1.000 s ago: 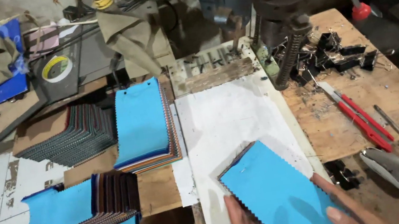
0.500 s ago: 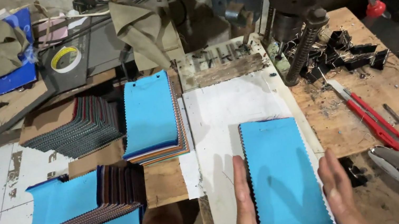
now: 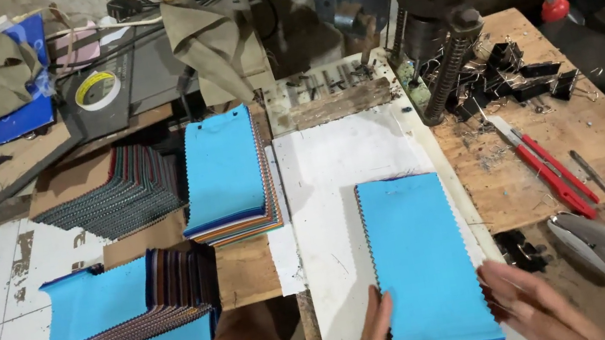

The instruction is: Preparing fabric samples by stapling them together and then using a drill press to create holes in the stacks.

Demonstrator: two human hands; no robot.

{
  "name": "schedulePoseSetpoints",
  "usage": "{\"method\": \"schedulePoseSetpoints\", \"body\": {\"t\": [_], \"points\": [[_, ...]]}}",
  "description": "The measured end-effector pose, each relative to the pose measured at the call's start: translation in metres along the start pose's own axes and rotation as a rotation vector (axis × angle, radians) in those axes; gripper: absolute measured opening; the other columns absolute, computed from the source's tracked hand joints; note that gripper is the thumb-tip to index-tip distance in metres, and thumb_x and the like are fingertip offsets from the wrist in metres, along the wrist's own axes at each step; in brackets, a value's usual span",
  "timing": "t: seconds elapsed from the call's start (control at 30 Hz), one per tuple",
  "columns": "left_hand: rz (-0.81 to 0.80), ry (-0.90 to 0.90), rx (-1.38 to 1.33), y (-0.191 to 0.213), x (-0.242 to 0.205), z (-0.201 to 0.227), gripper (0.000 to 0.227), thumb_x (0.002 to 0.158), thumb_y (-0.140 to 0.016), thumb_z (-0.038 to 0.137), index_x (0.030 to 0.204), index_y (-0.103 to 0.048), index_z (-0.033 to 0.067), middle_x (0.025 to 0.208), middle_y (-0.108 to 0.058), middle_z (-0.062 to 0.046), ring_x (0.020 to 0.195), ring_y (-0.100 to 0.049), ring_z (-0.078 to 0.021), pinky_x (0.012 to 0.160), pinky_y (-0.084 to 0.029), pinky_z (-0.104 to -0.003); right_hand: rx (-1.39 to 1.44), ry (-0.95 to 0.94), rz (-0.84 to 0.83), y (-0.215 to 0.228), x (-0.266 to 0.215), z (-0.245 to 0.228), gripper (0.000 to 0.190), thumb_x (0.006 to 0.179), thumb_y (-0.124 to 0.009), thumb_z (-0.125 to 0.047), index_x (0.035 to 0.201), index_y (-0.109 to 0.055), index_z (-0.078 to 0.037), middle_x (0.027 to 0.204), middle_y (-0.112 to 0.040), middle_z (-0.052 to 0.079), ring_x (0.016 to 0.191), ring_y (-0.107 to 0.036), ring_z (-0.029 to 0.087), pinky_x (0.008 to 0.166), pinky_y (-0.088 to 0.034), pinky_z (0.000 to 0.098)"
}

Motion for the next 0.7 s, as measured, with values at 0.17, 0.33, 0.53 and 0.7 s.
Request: {"method": "schedulePoseSetpoints", "body": {"t": [0.17, 0.33, 0.53, 0.7], "points": [[0.121, 0.921, -0.532, -0.014, 0.033, -0.081, 0.105, 0.08, -0.048, 0.083, 0.164, 0.001, 0.041, 0.175, -0.008, 0.011, 0.163, -0.013, -0.0176, 0.136, -0.01, -0.043, -1.471, -0.762, 0.651, 0.092, -0.039, -0.056, 0.06, 0.093, -0.064, -0.026, 0.151, -0.051, -0.039, 0.17, -0.02, -0.019, 0.158, -0.019, 0.012, 0.129, -0.037, 0.0571], [0.004, 0.294, -0.252, 0.011, 0.028, 0.009, 0.084, 0.087, -0.056, 0.035, 0.162, -0.019, 0.0325, 0.171, -0.013, 0.008, 0.157, -0.027, -0.0217, 0.126, -0.026, -0.043, -1.614, -0.678, 0.627, 0.121, -0.045, -0.053, 0.063, 0.085, -0.058, -0.026, 0.147, -0.059, -0.036, 0.172, -0.018, -0.015, 0.158, -0.023, 0.015, 0.121, -0.047, 0.0534], [0.302, 0.209, 0.088, -0.01, 0.037, 0.016, 0.083, 0.094, -0.054, 0.054, 0.165, -0.015, 0.0337, 0.173, -0.019, -0.004, 0.158, -0.026, -0.0209, 0.126, -0.027, -0.04, -1.738, -0.359, 0.574, 0.158, -0.063, -0.057, 0.071, 0.081, -0.072, 0.018, 0.139, -0.069, -0.023, 0.169, -0.031, -0.006, 0.153, -0.039, 0.016, 0.116, -0.059, 0.0403], [0.371, -0.085, 0.316, -0.037, 0.033, 0.004, 0.089, 0.097, -0.061, 0.045, 0.165, -0.009, 0.0203, 0.176, 0.002, -0.011, 0.163, -0.007, -0.0266, 0.126, -0.014, -0.043, -1.507, -0.39, 0.636, 0.174, -0.069, -0.067, 0.065, 0.082, -0.078, -0.022, 0.145, -0.063, -0.02, 0.169, -0.029, -0.006, 0.154, -0.037, 0.02, 0.12, -0.055, 0.0511]]}}
Point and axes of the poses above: each hand's wrist, its own x-axis towards the middle knuckle, its own y-axis out of the back of the hand, z = x × y, the point moved 5 cm from there along x, towards the middle knuckle
